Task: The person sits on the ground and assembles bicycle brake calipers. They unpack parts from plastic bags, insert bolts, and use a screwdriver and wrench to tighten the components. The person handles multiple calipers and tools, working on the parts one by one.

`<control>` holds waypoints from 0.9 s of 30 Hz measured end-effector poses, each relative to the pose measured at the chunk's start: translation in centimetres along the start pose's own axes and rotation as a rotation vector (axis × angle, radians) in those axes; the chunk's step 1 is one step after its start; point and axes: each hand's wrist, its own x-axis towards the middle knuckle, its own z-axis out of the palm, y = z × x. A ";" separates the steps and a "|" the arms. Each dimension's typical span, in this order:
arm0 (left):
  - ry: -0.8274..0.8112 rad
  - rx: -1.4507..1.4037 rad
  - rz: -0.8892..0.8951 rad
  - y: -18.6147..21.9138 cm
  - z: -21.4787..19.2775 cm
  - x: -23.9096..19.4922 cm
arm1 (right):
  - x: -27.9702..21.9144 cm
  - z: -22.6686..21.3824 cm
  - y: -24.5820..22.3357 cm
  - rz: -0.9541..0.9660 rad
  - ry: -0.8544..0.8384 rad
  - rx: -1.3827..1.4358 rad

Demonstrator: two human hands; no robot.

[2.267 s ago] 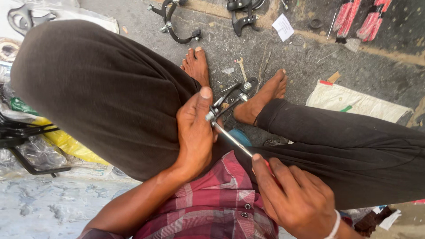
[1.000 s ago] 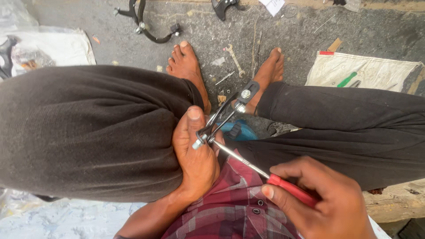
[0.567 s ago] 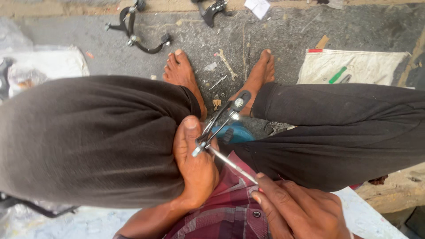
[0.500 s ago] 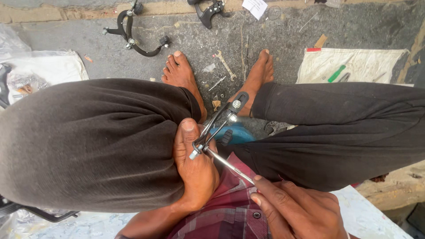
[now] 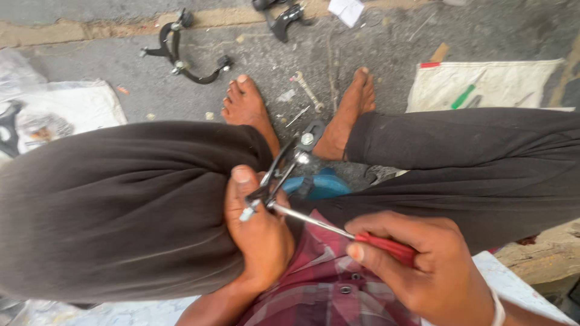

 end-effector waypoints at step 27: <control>-0.156 0.171 -0.014 -0.1 -0.5 3.1 | 31.3 7.6 24.2 -0.364 0.224 -0.914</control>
